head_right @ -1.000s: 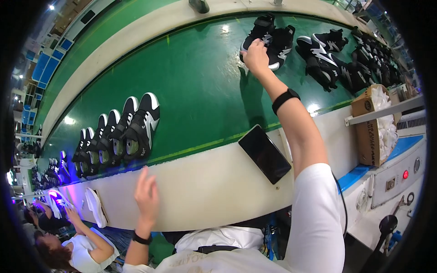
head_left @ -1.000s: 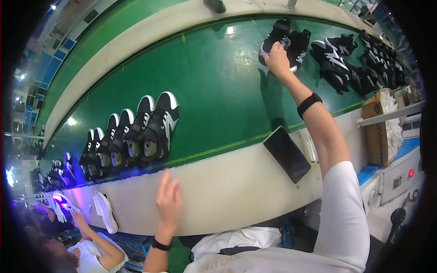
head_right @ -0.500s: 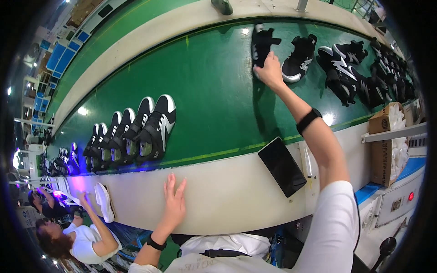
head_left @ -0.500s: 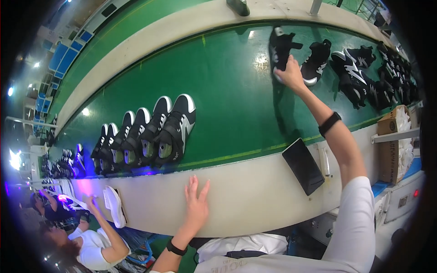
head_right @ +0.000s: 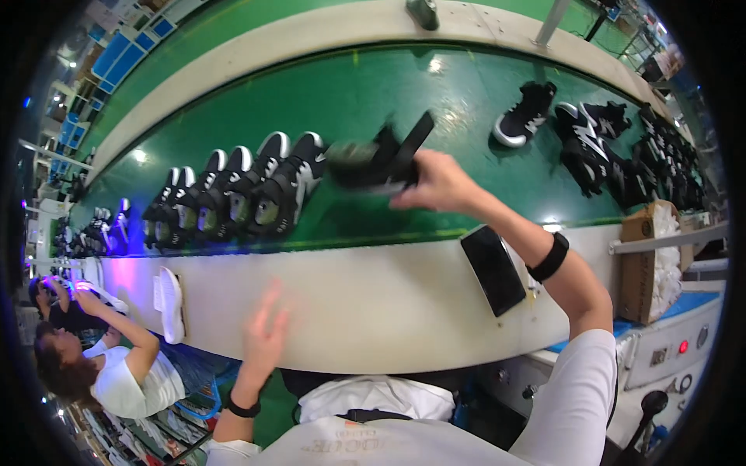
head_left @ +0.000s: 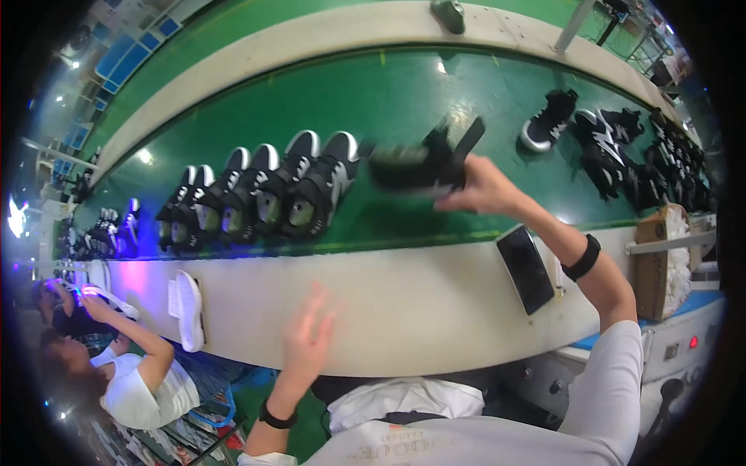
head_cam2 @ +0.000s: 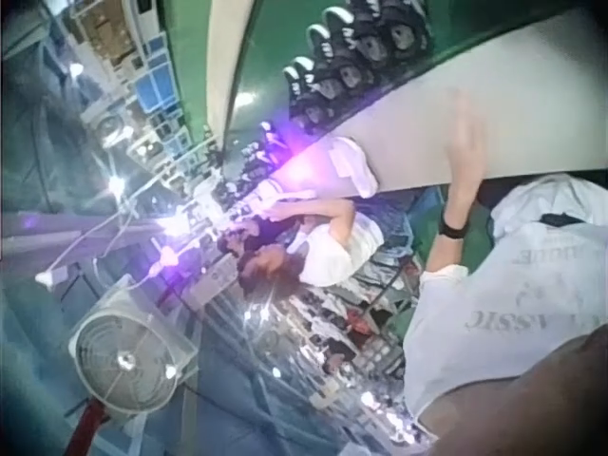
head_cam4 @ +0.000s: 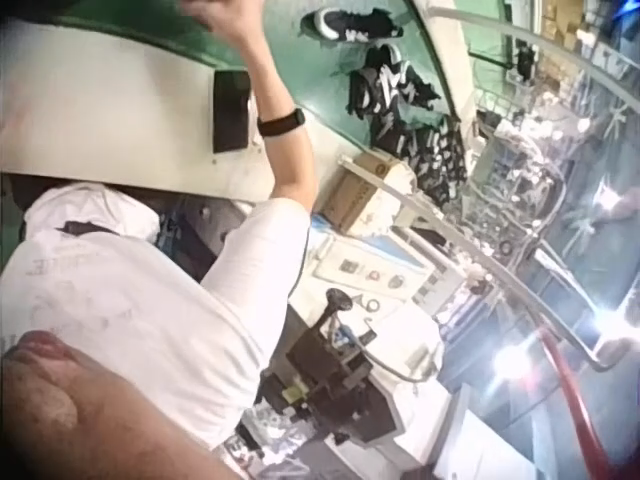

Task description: Inserting shoe lasts into sneakers on a factory assembly line.

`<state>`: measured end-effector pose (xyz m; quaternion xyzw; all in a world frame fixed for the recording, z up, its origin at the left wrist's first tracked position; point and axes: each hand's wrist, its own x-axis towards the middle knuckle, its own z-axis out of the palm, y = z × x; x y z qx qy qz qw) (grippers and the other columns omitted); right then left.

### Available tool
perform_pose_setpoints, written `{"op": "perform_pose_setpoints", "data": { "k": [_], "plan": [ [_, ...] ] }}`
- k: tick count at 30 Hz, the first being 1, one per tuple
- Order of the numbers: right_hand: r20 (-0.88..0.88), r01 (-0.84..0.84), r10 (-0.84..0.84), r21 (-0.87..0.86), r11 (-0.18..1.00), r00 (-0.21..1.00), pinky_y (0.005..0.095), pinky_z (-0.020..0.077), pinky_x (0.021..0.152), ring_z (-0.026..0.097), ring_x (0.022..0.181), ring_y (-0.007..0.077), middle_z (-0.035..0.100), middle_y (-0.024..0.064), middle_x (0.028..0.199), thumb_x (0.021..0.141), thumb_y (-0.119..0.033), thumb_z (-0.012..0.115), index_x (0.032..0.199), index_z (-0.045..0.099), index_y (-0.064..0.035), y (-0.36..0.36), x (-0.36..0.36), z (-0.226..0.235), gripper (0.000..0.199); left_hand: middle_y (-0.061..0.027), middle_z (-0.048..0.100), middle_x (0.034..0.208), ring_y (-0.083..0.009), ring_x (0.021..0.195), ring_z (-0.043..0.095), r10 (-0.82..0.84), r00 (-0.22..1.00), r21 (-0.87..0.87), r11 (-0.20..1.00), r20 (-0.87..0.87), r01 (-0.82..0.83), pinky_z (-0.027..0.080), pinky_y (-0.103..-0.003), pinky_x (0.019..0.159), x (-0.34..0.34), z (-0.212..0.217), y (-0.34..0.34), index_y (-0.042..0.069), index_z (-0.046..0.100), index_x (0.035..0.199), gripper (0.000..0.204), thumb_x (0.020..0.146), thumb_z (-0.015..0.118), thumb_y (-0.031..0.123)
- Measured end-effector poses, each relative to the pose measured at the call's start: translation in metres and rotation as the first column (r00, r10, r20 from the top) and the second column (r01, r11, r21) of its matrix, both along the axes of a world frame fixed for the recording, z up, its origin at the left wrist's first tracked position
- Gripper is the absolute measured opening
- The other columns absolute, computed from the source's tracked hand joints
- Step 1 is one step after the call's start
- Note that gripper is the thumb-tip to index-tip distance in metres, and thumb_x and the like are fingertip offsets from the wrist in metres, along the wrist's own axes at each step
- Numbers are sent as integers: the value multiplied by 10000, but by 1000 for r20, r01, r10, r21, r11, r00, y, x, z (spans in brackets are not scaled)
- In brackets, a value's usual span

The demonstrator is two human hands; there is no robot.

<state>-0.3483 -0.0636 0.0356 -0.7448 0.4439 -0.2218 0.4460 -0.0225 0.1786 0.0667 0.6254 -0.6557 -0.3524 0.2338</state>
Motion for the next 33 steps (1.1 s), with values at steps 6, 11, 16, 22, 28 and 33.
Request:
{"op": "perform_pose_setpoints", "data": {
  "k": [6,11,16,22,28,33],
  "plan": [
    [-351,-641,561,-172,748,750,446,368,1074,519,1243,289,599,123,1230,611,-273,832,1230,582,-96,120,41,28,690,-148,539,1406,-219,1327,476,68,918,123,992,-391,-21,363,-335,1083,-24,-6,-14,20,477,1410,448,970,530,78],
    [-151,-569,550,-136,811,821,457,387,1067,500,1224,351,555,152,1285,691,-100,793,1306,524,-58,157,45,25,672,-107,468,1478,-197,1347,443,-161,821,272,894,-547,357,322,-332,1120,-29,-29,-2,76,431,1462,503,970,533,99],
    [77,-559,557,0,829,827,436,407,1040,498,1177,361,563,108,1299,716,59,721,1354,518,-60,163,31,27,680,-153,647,1237,-323,1120,630,-293,911,-69,956,-291,285,488,-387,967,-23,-44,3,67,614,1276,359,920,602,117],
    [94,-593,599,-85,801,795,430,417,1031,485,1240,338,572,70,1348,667,155,612,1337,544,-35,155,39,40,700,-122,714,913,-288,857,679,-247,969,-114,963,-15,244,525,-379,758,-26,-29,-33,64,717,1017,177,912,616,164],
    [29,-571,576,180,801,817,387,486,951,504,1181,320,636,84,1249,693,135,668,1316,570,-6,150,36,51,647,-111,706,918,-268,909,674,-110,994,-160,981,-10,107,548,-345,747,-47,33,28,37,701,959,130,833,677,57],
    [-33,-526,541,190,829,840,367,529,842,525,1129,294,652,78,1207,631,53,780,1265,618,-11,153,45,49,658,-120,637,1205,-286,1073,629,-243,963,-159,962,-119,223,557,-369,841,-63,15,58,18,666,934,204,755,629,-73]
  ]
}}
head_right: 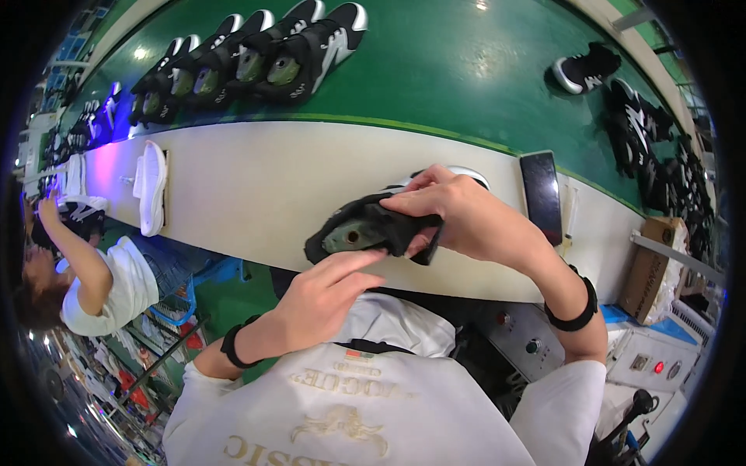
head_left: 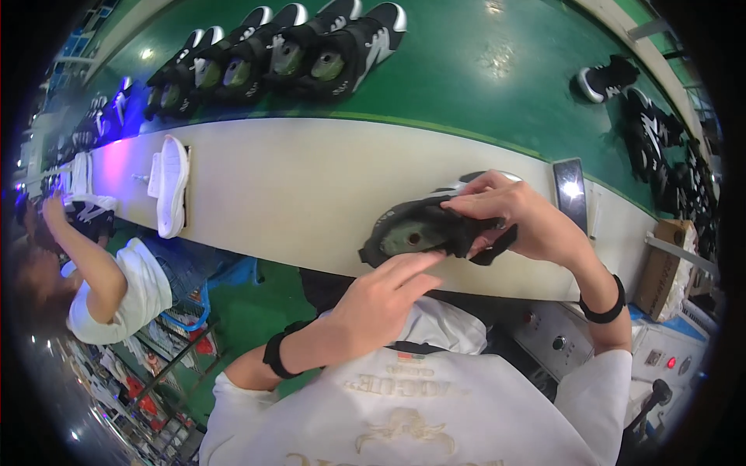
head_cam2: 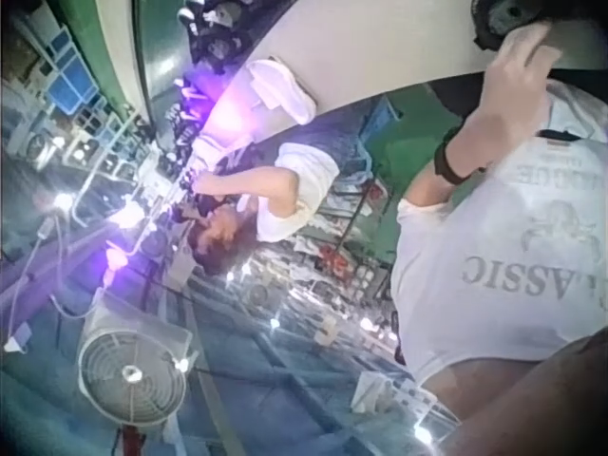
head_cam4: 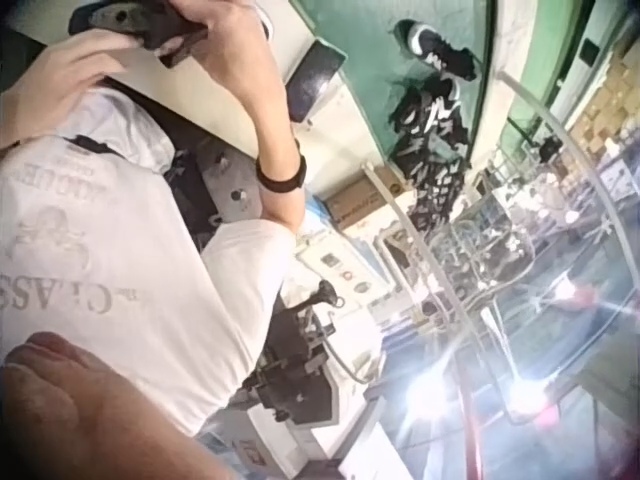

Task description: Inserting shoe lasts into sneakers on a factory assembly line.

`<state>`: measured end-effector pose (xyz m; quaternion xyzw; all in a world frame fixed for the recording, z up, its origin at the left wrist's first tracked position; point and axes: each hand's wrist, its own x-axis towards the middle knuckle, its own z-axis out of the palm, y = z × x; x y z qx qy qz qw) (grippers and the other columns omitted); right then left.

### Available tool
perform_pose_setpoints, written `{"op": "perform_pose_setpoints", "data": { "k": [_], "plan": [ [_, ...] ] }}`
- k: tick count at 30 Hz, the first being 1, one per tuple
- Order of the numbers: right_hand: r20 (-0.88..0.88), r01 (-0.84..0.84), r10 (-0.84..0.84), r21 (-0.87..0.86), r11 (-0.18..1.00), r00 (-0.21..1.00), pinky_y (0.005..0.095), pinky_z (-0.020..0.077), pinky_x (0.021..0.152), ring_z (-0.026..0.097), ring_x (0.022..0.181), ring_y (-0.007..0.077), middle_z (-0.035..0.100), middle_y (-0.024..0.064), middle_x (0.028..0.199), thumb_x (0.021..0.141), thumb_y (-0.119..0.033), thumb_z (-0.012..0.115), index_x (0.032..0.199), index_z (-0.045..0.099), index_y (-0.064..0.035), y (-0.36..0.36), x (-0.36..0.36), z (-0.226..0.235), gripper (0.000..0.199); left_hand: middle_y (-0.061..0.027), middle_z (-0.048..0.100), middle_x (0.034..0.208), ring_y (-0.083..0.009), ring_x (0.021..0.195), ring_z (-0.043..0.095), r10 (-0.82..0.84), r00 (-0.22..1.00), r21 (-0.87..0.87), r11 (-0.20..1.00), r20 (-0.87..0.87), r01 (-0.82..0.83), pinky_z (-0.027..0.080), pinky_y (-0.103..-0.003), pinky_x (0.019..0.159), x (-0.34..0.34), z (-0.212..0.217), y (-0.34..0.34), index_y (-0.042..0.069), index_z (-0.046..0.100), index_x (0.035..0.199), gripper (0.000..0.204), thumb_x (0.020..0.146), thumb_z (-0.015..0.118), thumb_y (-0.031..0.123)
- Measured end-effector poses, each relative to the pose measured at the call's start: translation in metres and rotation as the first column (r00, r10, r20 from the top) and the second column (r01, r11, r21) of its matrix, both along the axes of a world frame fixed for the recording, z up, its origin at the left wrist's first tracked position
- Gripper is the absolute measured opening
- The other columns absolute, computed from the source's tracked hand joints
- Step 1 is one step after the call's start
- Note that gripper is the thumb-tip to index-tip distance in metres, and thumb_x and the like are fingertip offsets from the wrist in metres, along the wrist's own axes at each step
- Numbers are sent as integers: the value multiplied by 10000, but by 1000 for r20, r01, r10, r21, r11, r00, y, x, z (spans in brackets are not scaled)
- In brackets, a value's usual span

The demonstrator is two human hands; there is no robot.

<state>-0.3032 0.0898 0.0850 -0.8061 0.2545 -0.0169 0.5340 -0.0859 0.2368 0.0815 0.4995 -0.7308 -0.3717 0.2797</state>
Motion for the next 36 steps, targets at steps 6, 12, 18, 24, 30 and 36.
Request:
{"op": "perform_pose_setpoints", "data": {
  "k": [6,12,18,24,30,36],
  "plan": [
    [-77,21,-62,-447,894,995,414,456,854,532,949,291,635,51,940,535,-162,862,1065,699,-80,15,28,5,561,-80,653,1127,-270,1044,630,-242,970,-33,970,-28,241,562,-340,792,23,-4,-19,32,673,858,168,730,623,-63],
    [-174,-19,-95,-559,829,980,423,458,807,534,922,299,565,62,874,505,-168,865,959,628,-58,21,47,1,523,-21,579,1040,-202,887,622,148,989,-252,957,-14,-147,532,-329,705,17,-6,-54,121,666,944,240,750,782,203],
    [25,28,-21,-363,931,999,408,496,838,533,976,329,587,118,1052,660,-21,762,1160,587,-9,22,35,14,530,-18,578,1014,-222,844,609,137,991,-245,960,-8,-135,519,-355,688,18,-23,-50,139,677,935,284,702,824,210],
    [38,47,-42,-140,989,998,346,520,796,627,943,251,684,82,1003,694,98,704,1045,721,-58,40,-1,41,385,-8,601,887,-230,809,589,122,992,-303,945,-17,-121,497,-355,646,29,-28,-59,133,686,916,295,662,834,147],
    [132,145,-135,-70,987,982,345,505,756,620,909,255,699,73,1002,688,75,718,993,737,-53,42,-16,26,332,-8,579,809,-230,759,566,128,992,-324,939,15,-117,478,-354,606,24,-26,-68,125,686,886,289,634,827,119],
    [247,441,-450,94,893,858,302,522,698,659,738,148,713,78,849,775,3,749,899,703,8,22,10,28,132,-16,529,829,-227,794,546,92,995,-318,945,38,-75,476,-361,629,21,-25,-73,141,645,852,250,656,794,186]
  ]
}}
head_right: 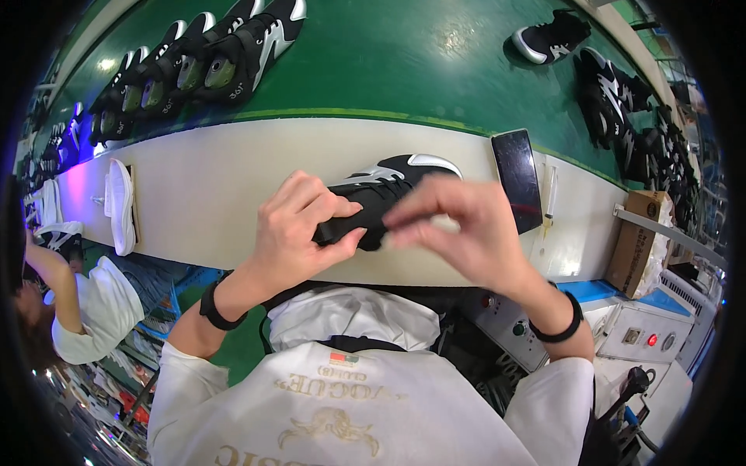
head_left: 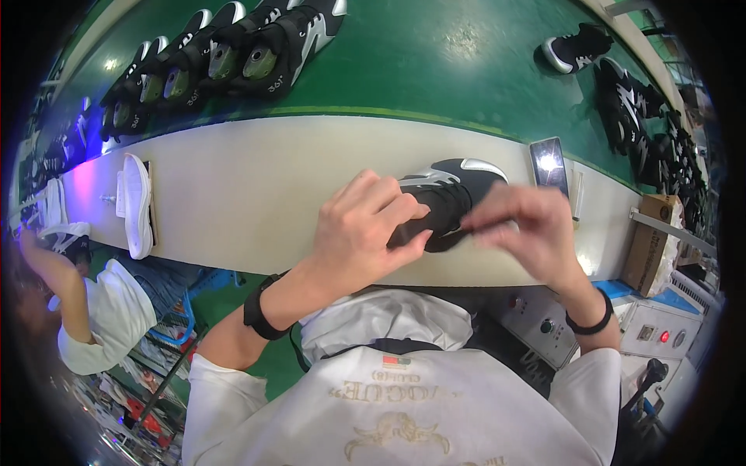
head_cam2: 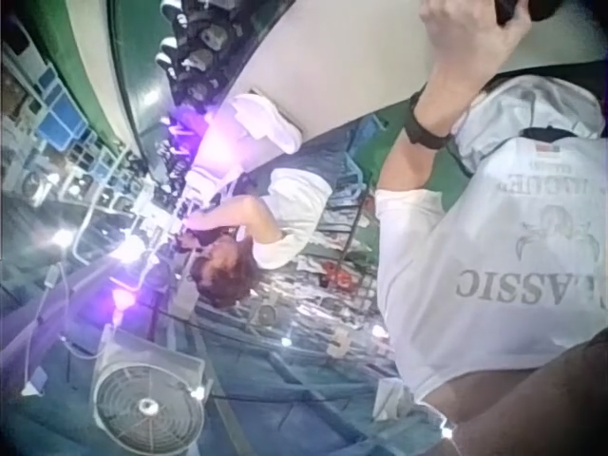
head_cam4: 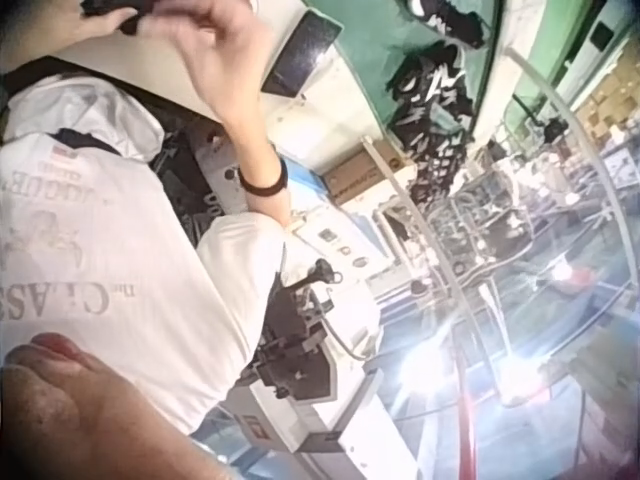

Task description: Inserting shoe lasts into sneakers on a factory assembly line.

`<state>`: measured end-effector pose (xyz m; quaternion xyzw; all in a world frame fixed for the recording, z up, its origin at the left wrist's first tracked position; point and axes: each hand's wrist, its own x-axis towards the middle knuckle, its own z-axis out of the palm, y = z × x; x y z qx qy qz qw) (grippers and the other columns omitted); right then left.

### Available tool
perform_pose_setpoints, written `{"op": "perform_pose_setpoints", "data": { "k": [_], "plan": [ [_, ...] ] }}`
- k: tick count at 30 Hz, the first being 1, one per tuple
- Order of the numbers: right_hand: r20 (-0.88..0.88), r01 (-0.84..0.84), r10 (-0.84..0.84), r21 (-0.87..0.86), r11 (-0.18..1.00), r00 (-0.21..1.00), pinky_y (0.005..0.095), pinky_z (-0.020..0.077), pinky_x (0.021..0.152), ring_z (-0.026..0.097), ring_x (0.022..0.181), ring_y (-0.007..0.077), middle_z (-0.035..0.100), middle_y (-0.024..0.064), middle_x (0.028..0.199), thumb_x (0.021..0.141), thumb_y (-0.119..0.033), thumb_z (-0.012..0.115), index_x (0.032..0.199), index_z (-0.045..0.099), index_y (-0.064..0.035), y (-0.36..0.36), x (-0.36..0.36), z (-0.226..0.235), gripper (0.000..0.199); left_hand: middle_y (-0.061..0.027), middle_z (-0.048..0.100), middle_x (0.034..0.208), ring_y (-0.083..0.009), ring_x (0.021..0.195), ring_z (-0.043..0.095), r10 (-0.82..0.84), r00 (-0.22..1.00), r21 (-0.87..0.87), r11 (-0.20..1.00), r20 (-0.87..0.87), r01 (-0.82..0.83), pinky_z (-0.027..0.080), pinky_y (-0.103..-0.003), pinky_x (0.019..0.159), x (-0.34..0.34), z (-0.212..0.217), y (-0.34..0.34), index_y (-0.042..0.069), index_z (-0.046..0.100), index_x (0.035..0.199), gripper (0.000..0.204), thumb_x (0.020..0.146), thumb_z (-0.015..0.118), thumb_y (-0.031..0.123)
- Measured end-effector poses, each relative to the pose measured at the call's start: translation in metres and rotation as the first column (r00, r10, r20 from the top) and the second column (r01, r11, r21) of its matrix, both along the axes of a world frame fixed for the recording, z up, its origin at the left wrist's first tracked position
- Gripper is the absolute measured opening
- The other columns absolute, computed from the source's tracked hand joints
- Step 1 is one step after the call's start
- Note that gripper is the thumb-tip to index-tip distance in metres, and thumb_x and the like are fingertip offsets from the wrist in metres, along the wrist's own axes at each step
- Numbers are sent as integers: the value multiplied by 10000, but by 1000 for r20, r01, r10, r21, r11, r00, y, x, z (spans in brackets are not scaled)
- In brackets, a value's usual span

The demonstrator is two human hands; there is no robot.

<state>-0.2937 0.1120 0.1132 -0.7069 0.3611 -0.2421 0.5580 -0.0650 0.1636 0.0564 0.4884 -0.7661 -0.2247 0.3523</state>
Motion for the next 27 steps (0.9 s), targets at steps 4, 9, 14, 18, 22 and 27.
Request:
{"op": "perform_pose_setpoints", "data": {
  "k": [4,9,14,18,22,27],
  "plan": [
    [-217,168,-111,266,949,970,270,437,558,529,617,83,599,20,655,766,-114,778,743,623,-10,-34,46,-42,188,-53,559,787,-257,717,552,-117,993,6,993,-19,118,466,-359,577,-1,-1,-3,76,643,829,266,603,784,86],
    [-204,56,5,290,956,979,300,441,597,517,622,123,574,39,649,722,-93,771,720,571,-7,-41,55,-80,218,-100,572,801,-293,712,547,-170,984,-28,985,-63,168,469,-383,600,-3,-1,-9,41,595,841,260,625,740,53],
    [-264,-1,36,133,991,964,400,489,661,616,697,314,647,174,753,745,-2,665,754,583,22,-45,80,-92,86,-77,539,814,-291,767,550,-161,986,11,987,46,160,465,-395,625,-3,5,-3,77,601,840,232,663,745,118],
    [-82,214,-268,-404,889,960,398,529,690,685,780,280,686,176,822,774,-84,725,826,652,11,-103,30,-99,131,-82,577,867,-298,815,546,-61,993,-32,997,97,64,453,-419,718,1,5,9,70,615,886,228,722,759,138],
    [-220,637,-730,-369,676,647,353,521,798,671,894,224,704,152,952,826,-399,746,1061,668,54,-191,-110,-101,516,-104,582,877,-319,836,545,302,945,-132,949,128,-285,452,-428,748,1,-2,-29,51,602,931,237,767,743,146],
    [-488,793,-787,-267,547,378,395,483,867,653,1041,307,675,237,1081,719,-586,771,1080,638,134,-277,-201,-130,816,-151,575,1071,-353,1042,543,507,828,-167,862,242,-479,451,-442,894,-1,-19,-155,21,559,1088,285,851,669,136]
  ]
}}
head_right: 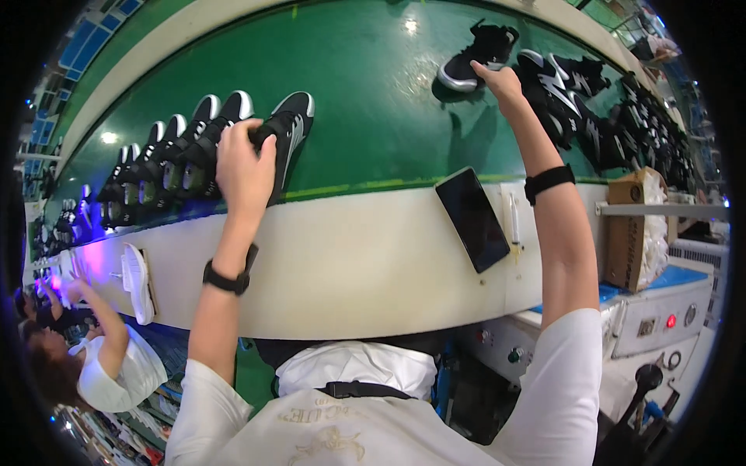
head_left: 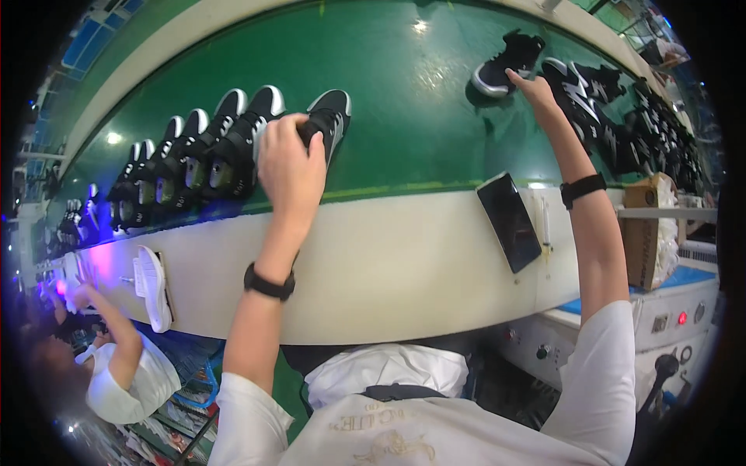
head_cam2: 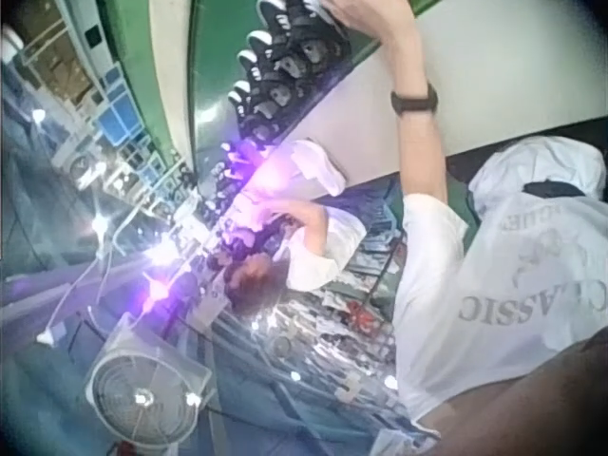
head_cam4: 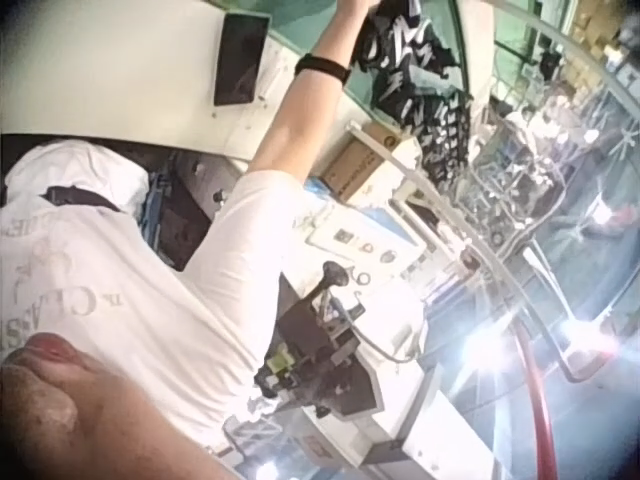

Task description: Inserting shoe lasts into sneakers on a factory assembly line.

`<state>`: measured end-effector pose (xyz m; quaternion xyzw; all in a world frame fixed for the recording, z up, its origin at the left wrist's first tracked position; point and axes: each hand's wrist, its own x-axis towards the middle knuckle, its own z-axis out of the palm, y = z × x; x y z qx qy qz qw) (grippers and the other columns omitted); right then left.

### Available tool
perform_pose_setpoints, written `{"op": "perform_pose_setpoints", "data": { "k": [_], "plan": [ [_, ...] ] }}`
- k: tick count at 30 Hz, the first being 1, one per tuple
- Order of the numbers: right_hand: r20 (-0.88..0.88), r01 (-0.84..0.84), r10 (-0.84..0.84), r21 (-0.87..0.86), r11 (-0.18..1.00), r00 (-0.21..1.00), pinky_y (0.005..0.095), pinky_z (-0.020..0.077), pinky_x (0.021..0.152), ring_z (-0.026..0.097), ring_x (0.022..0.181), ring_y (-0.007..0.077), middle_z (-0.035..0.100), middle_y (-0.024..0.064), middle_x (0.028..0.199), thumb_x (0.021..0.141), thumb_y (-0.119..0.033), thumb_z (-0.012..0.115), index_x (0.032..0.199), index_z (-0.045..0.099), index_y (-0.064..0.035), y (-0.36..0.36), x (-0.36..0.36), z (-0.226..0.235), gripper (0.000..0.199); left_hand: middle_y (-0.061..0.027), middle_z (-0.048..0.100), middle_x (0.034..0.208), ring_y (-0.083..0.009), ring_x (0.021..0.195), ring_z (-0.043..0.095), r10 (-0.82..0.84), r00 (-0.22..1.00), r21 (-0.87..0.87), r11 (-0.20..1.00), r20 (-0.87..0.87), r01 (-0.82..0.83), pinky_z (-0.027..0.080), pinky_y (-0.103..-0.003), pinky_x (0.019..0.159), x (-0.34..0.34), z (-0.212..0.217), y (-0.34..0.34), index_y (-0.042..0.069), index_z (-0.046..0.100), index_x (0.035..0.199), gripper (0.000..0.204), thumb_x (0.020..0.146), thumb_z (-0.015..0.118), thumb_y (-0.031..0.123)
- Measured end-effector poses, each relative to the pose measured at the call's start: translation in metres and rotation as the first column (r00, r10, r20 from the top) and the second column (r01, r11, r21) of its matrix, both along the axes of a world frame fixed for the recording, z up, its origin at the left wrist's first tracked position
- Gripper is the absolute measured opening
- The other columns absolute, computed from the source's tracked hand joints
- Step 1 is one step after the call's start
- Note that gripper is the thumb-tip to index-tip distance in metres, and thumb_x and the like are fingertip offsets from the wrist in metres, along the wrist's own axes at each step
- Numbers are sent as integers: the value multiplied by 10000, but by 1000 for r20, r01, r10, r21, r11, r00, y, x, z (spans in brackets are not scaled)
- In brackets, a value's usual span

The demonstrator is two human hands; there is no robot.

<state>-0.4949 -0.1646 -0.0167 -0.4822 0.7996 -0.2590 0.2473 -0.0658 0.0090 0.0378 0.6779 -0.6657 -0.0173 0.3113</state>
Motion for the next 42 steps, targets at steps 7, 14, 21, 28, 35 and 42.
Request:
{"op": "perform_pose_setpoints", "data": {
  "k": [7,14,21,28,35,42],
  "plan": [
    [-208,337,-313,93,937,927,481,371,1080,380,1343,448,382,312,1447,609,-742,754,1426,189,191,-75,42,-50,1363,-210,443,1412,-372,1308,441,-69,998,122,990,7,68,360,-416,1084,29,8,59,14,484,1351,494,880,620,71],
    [25,305,-304,-52,951,952,437,470,932,567,1125,339,571,249,1215,644,-529,801,1220,504,109,-27,72,0,909,-200,543,1328,-369,1229,529,-36,999,281,959,-25,42,420,-422,1036,55,38,149,-1,564,1258,399,862,611,17],
    [596,-604,588,-205,770,547,294,496,813,607,886,135,672,92,962,672,-189,808,1086,629,31,137,132,88,502,-185,568,1343,-317,1224,562,-162,939,106,974,-303,202,440,-395,1016,28,36,131,-9,576,1245,371,874,589,-9],
    [98,-994,993,-95,-52,-62,436,433,1021,515,1193,362,548,187,1313,604,-141,819,1319,496,25,228,200,96,802,-147,681,1132,-300,1030,651,-107,821,414,822,-561,390,515,-370,874,22,37,151,52,652,1189,283,909,623,78],
    [118,-980,992,-182,75,53,422,477,936,522,1093,326,589,119,1211,643,33,757,1329,533,-40,254,192,88,726,-57,641,1207,-166,960,634,-95,574,463,492,-813,737,486,-289,823,47,25,141,117,668,1230,338,893,675,132],
    [234,-976,970,-185,114,69,407,479,928,514,1072,309,600,105,1179,660,81,723,1315,559,-41,261,187,102,686,-83,664,992,-221,798,645,-445,658,280,655,-608,702,487,-330,679,25,-5,141,83,699,1111,229,894,675,155]
  ]
}}
